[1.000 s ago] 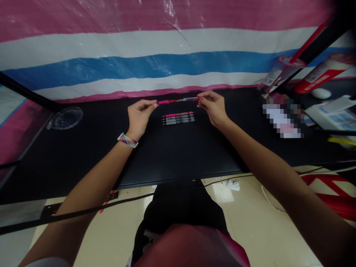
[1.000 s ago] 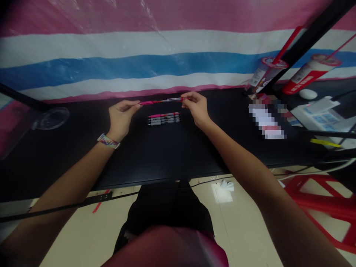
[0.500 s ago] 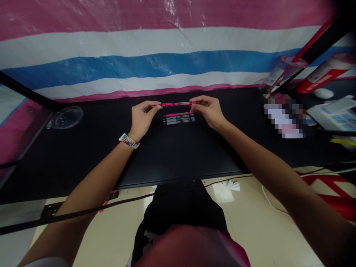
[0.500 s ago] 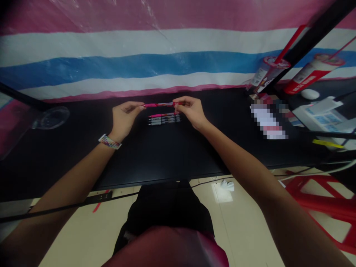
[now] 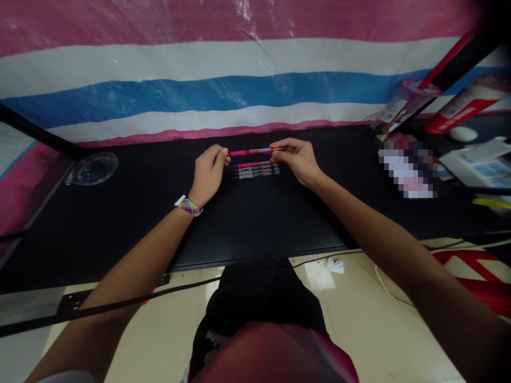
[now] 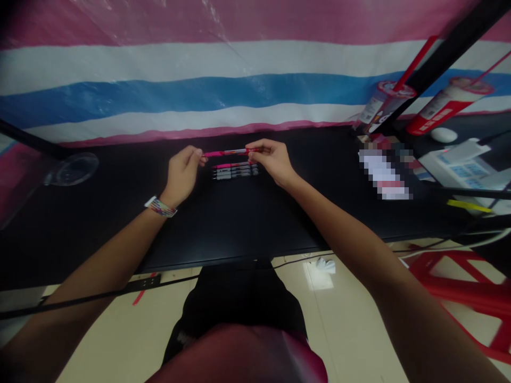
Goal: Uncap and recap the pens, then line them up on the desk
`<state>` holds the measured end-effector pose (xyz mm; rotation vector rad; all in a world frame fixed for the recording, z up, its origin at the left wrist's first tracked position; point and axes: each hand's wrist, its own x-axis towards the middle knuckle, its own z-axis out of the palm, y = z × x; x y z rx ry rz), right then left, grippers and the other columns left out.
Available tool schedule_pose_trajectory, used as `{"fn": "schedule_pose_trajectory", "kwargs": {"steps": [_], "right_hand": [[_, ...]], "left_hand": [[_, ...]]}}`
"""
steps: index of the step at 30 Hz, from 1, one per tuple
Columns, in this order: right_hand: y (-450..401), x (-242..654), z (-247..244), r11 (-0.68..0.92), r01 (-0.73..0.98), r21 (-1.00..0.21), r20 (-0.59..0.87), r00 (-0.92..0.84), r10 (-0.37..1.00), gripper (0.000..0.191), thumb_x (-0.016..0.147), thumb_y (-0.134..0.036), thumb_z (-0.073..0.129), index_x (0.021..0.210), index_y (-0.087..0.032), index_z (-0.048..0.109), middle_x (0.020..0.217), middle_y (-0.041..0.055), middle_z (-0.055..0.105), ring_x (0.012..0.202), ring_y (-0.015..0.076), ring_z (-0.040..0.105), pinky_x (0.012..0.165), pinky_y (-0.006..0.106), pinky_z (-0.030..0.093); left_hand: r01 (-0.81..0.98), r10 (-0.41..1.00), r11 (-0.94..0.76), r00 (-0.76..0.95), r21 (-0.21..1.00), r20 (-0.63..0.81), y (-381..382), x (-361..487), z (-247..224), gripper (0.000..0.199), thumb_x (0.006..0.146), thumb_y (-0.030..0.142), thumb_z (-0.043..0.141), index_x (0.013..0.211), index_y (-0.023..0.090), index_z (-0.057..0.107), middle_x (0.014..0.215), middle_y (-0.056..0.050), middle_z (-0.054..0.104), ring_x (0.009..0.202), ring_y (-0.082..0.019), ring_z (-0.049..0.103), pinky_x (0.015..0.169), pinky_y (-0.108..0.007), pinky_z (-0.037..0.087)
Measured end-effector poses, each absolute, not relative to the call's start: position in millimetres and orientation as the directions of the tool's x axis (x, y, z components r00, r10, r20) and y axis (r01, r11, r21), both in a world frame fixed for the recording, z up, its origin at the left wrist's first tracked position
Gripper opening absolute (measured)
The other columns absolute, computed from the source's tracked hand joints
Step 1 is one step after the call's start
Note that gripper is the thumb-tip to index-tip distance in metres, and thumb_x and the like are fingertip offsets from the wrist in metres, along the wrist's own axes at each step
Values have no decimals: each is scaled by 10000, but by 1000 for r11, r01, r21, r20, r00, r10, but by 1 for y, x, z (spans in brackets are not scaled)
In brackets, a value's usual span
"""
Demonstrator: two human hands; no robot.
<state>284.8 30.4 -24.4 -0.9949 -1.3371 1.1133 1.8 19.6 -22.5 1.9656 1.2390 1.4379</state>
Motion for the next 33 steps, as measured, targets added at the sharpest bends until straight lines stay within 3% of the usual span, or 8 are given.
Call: {"fn": "schedule_pose_trajectory", "kwargs": {"steps": [4, 9, 13, 17, 22, 26, 30, 33], "right_hand": [[31, 286, -24, 205, -51, -977, 208, -60, 976, 197, 797, -271, 919, 972, -276, 830, 831, 29, 765, 828, 255, 779, 926, 517, 707], [32, 289, -23, 192, -89, -977, 198, -60, 978, 248, 760, -347, 980, 948, -273, 837, 821, 21, 778, 796, 240, 772, 901, 491, 708], [31, 288, -23, 190, -84, -978, 196, -72, 978, 272, 753, -386, 974, 964, -272, 847, 840, 20, 786, 801, 233, 777, 914, 478, 702], [31, 287, -23, 177, -67, -982, 182, -75, 980, 243, 774, -362, 947, 972, -276, 836, 848, 21, 780, 806, 237, 771, 905, 486, 702], [30, 284, -24, 184, -90, -979, 192, -87, 978, 206, 768, -316, 917, 953, -272, 837, 877, 31, 790, 811, 234, 764, 922, 488, 699], [29, 282, -24, 174, -68, -982, 180, -81, 980, 199, 772, -312, 921, 944, -273, 829, 890, 39, 793, 823, 246, 766, 920, 499, 704], [29, 282, -23, 176, -68, -982, 181, -73, 981, 187, 775, -297, 914, 943, -278, 835, 896, 29, 802, 825, 239, 768, 924, 487, 708], [28, 282, -23, 180, -73, -981, 185, -68, 980, 176, 779, -271, 903, 945, -278, 846, 901, 29, 812, 824, 233, 769, 927, 478, 706]], "left_hand": [[383, 841, -527, 107, 759, 530, 19, 4, -22, 428, 1100, 629, 670, 878, 265, 700, 887, -45, 731, 870, -214, 690, 905, -385, 568], [312, 834, -545, 99, 778, 543, 20, 7, -25, 399, 973, 637, 841, 1069, 272, 712, 1098, -62, 776, 1051, -241, 745, 1030, -394, 585], [260, 869, -491, 81, 832, 488, 22, 8, -27, 376, 1043, 624, 763, 1217, 295, 710, 979, -33, 777, 914, -219, 779, 945, -392, 606], [262, 854, -515, 78, 816, 514, 23, 7, -25, 587, 885, 507, 970, 1355, 306, 681, 1089, -52, 825, 1100, -252, 810, 1019, -391, 614], [260, 866, -496, 83, 828, 493, 27, 4, -26, 389, 1007, 477, 852, 1325, 284, 736, 920, -27, 811, 978, -233, 832, 994, -397, 630], [248, 850, -525, 92, 814, 519, 28, 4, -27, 612, 838, 446, 1014, 1354, 288, 727, 1081, -55, 843, 1108, -252, 822, 1046, -395, 629], [272, 875, -482, 95, 833, 475, 24, 5, -24, 299, 1010, 503, 845, 1172, 256, 794, 1041, -65, 850, 1045, -245, 828, 1012, -400, 645], [286, 869, -493, 116, 822, 481, 24, 6, -24, 260, 972, 406, 881, 1163, 249, 802, 1020, -59, 847, 1015, -239, 823, 1013, -398, 641]]}}
